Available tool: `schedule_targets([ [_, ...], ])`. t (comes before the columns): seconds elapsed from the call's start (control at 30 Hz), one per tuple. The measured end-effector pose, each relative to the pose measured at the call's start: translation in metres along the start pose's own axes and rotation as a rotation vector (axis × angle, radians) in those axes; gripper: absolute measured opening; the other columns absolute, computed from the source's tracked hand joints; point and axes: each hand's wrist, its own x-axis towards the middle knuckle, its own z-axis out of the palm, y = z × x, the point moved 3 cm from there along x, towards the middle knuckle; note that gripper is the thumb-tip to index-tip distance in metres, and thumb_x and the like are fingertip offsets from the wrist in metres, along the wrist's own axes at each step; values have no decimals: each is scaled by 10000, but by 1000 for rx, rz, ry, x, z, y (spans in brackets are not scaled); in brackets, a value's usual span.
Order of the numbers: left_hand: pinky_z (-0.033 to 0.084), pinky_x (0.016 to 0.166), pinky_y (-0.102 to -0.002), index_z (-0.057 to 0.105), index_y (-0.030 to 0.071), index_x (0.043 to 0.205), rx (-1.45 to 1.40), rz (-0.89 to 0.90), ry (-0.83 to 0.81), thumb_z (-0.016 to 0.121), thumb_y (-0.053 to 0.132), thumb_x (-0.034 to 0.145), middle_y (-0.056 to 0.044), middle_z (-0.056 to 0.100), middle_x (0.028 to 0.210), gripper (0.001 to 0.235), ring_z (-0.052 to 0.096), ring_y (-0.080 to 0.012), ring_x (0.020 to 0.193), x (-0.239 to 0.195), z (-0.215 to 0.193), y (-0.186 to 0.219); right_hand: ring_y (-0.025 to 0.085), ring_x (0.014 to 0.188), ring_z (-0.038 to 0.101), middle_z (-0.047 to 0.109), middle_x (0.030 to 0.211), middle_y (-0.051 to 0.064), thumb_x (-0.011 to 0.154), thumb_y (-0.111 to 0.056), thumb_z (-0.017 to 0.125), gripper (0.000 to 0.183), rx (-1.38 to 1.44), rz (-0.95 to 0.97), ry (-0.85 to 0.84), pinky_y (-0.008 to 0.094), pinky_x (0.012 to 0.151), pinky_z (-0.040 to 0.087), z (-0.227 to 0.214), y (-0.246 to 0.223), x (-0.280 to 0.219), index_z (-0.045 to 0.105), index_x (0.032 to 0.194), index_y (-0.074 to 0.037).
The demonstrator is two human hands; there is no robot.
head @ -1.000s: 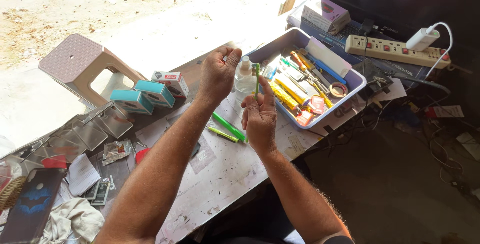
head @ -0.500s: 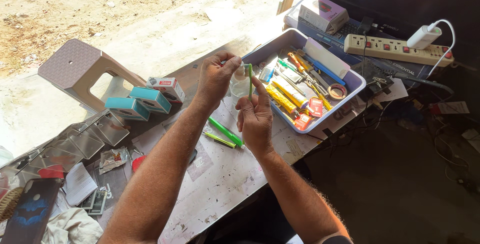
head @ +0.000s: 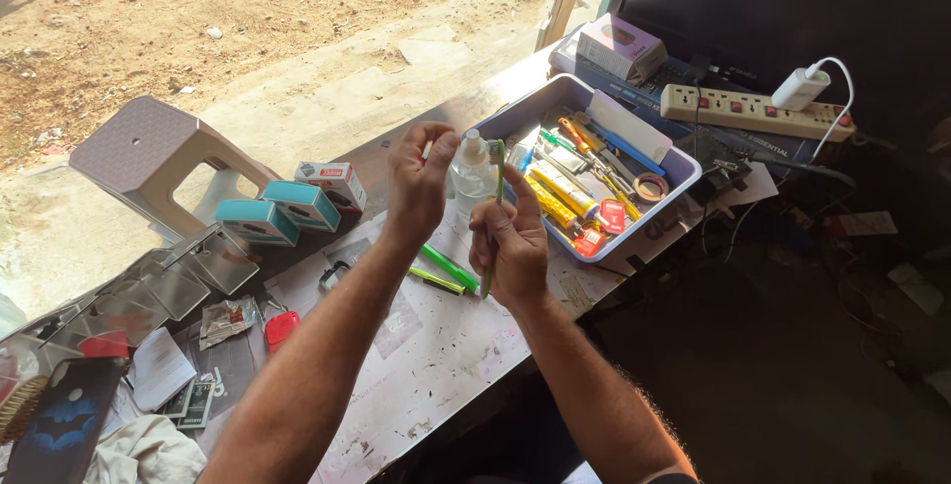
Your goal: The person removes the battery from a red feature phone, then uses a green toothbrush to scrub the battery compartment and the battery itself. The person repeatedly wets the toothbrush with a spray bottle and continues cleaning the phone's interior and exterior surfaces.
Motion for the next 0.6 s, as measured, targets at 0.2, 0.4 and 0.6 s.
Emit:
schedule_targets([
  [0.2,534,675,-283,696,29,1122,-50,-211,-138,630,203,1000,-32,708,916,223,628,-124,778,-88,-55,16,84,635,519,692,1010,127,1114,-106,520,484,-193,-26,-331,253,581,477,29,-31,-48,417,1582,-175],
  [0.4,545,734,-342,681,41,1043,174,107,-187,701,176,1006,-88,681,950,142,672,-217,844,-178,-131,28,200,924,700,677,1181,201,1012,17,596,548,-1021,-291,-827,315,790,591,82,-10,-112,424,1503,-157],
  [0.6,451,593,-378,614,28,806,263,41,-143,781,119,933,-62,585,735,229,573,-207,676,-219,-177,14,202,876,723,718,1016,111,1009,55,639,538,-1147,-140,-745,316,755,598,101,14,-136,509,1485,-159],
])
